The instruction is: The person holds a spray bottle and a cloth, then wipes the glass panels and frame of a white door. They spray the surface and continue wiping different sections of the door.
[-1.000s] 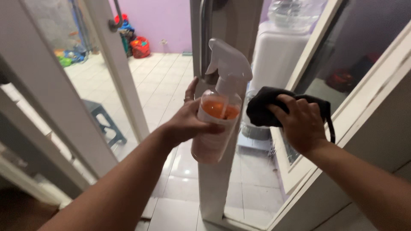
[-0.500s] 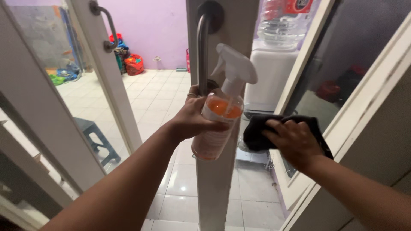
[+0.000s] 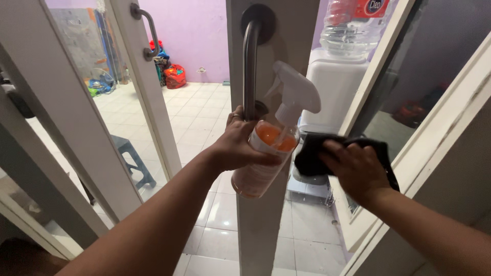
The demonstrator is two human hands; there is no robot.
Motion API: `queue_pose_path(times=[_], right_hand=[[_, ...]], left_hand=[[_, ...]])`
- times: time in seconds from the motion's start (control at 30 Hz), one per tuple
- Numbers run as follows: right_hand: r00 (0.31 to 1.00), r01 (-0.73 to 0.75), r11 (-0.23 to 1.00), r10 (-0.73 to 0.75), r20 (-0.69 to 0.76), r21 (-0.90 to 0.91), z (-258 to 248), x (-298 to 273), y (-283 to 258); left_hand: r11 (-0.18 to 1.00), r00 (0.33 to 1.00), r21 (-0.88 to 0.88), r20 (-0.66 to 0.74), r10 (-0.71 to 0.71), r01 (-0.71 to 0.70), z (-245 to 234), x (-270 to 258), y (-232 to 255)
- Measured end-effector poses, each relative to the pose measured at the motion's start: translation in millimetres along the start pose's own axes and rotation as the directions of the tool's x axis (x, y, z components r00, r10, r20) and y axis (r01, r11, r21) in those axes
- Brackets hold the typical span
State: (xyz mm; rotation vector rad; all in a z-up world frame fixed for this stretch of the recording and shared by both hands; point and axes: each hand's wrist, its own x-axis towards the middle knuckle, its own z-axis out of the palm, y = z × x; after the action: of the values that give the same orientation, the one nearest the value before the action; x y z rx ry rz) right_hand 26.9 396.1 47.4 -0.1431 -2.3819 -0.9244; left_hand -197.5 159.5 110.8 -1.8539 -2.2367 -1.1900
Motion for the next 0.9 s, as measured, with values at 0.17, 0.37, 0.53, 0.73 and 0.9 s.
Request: queue_pose_path(times=[0.17,0.37,0.53,0.73,0.9], right_hand=[[0.982,-0.153,0.988,0.156,-0.106,0.034,-20.1,21.6,5.9],[0.996,0.083,0.996,-0.084,-0.034,-0.034,-15.4,-7.4,-14.0],[0.973,-0.104,0.995,0.102,-0.206,0.004,-36.2,0.3,13.7],[0.970,-0.138,0.989,0.145,-0.193,0.050,-34.2,41.0,5.4],[0.983,0.158,0.987,-0.161,-0.089,-0.036,-16.7,-2.8,-25.9]], left_hand=[[0.997,0.998,0.052,-0.020,0.055,-0.053,1.9,-9.8,8.7],[0.998,1.000,0.070,-0.017,0.007,-0.006,0.6,-29.8,24.3],[0.989,0.987,0.037,-0.065,0.148,-0.146,-1.2,-42.1,31.1],[0.993,0.999,0.115,0.054,0.006,-0.012,-1.8,-50.8,42.8],[0.993,0.998,0.102,0.021,0.063,-0.065,-2.5,-53.7,45.5]])
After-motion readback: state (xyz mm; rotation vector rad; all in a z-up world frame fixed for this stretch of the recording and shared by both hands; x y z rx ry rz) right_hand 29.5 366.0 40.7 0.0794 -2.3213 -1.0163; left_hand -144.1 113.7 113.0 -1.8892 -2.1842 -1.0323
